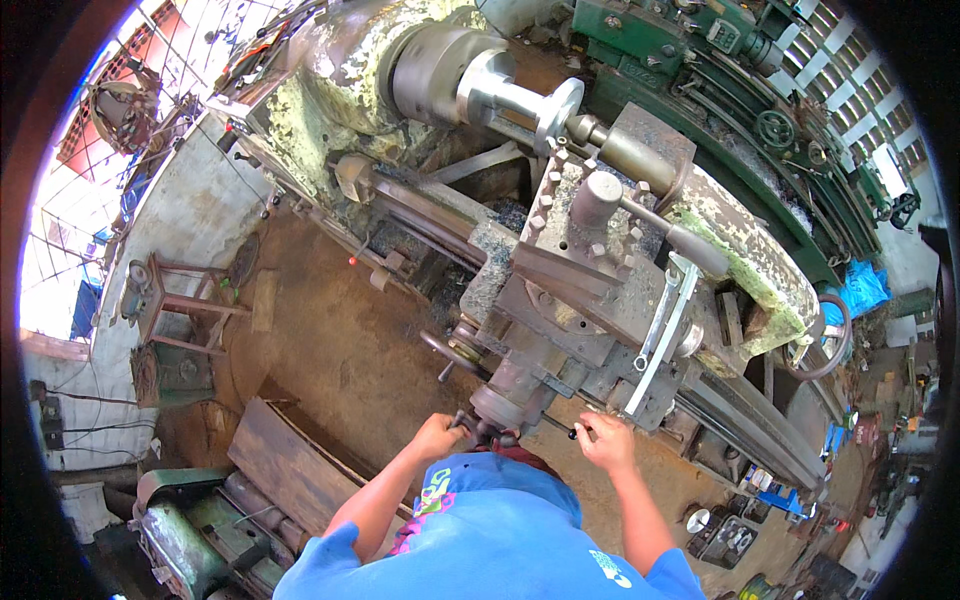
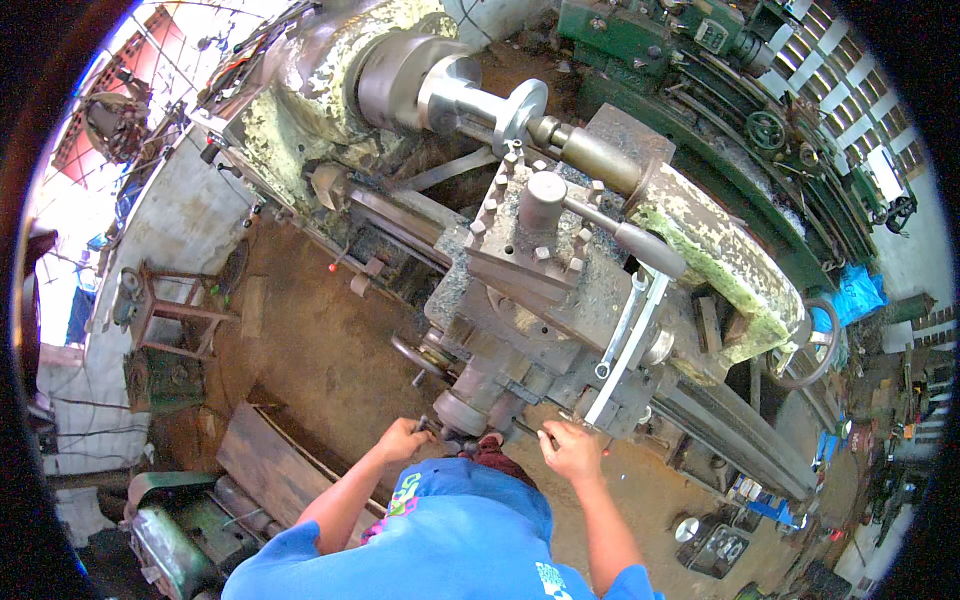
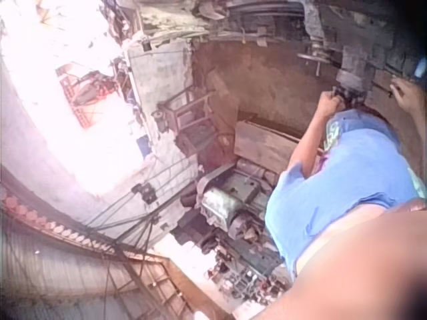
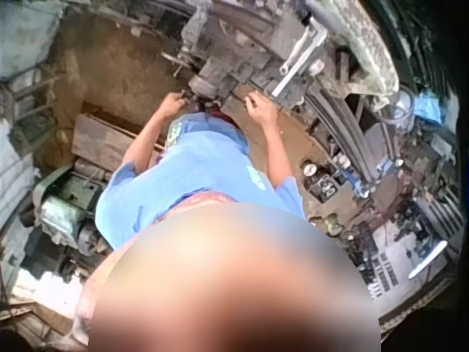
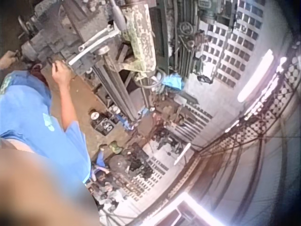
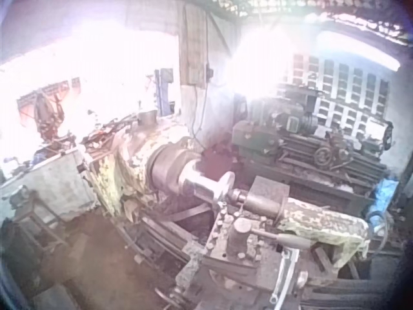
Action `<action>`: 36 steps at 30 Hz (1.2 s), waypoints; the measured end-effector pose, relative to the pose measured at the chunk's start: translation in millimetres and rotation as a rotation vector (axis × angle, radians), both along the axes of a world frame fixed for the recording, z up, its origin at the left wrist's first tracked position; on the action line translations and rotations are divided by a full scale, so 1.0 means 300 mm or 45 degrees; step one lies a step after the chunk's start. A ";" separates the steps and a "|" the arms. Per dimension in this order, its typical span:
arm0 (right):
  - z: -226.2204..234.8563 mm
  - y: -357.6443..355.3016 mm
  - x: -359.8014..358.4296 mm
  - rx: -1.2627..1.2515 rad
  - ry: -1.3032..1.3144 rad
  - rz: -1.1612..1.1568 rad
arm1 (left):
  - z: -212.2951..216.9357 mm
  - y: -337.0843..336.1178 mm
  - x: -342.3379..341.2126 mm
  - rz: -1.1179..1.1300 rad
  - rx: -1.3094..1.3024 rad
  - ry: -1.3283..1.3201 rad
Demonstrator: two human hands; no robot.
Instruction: The person operates a metal lathe by turning handwheels and levers to position the tool and carriage. They repeatedly adjust controls and observe the rotating workpiece, maintaining the machining process throughout the clip.
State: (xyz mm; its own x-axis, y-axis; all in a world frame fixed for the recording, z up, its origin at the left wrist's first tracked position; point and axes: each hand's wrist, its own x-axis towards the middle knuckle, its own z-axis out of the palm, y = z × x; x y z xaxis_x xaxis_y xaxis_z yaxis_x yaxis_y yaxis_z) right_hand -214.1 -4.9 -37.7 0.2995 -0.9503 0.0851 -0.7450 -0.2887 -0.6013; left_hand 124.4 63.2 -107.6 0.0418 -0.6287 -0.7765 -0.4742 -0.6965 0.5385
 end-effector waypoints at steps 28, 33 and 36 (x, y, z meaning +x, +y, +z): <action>-0.008 0.047 0.195 0.151 -0.145 -0.412 | -0.139 -0.169 0.345 0.174 0.319 1.040; -0.206 0.174 0.416 0.852 -1.315 -0.767 | -0.167 -0.393 0.393 1.150 0.060 0.643; -0.315 0.222 0.476 1.249 -1.786 -0.743 | -0.143 -0.494 0.415 1.151 0.106 0.551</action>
State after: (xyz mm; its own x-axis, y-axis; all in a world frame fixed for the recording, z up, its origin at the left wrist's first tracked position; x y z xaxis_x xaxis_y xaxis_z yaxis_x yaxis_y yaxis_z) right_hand -71.3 61.9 -132.1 0.1518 -0.7505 -0.6432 0.5473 0.6057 -0.5776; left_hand 248.9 -85.0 -150.5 0.1800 -0.4436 -0.8780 0.4759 -0.7419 0.4724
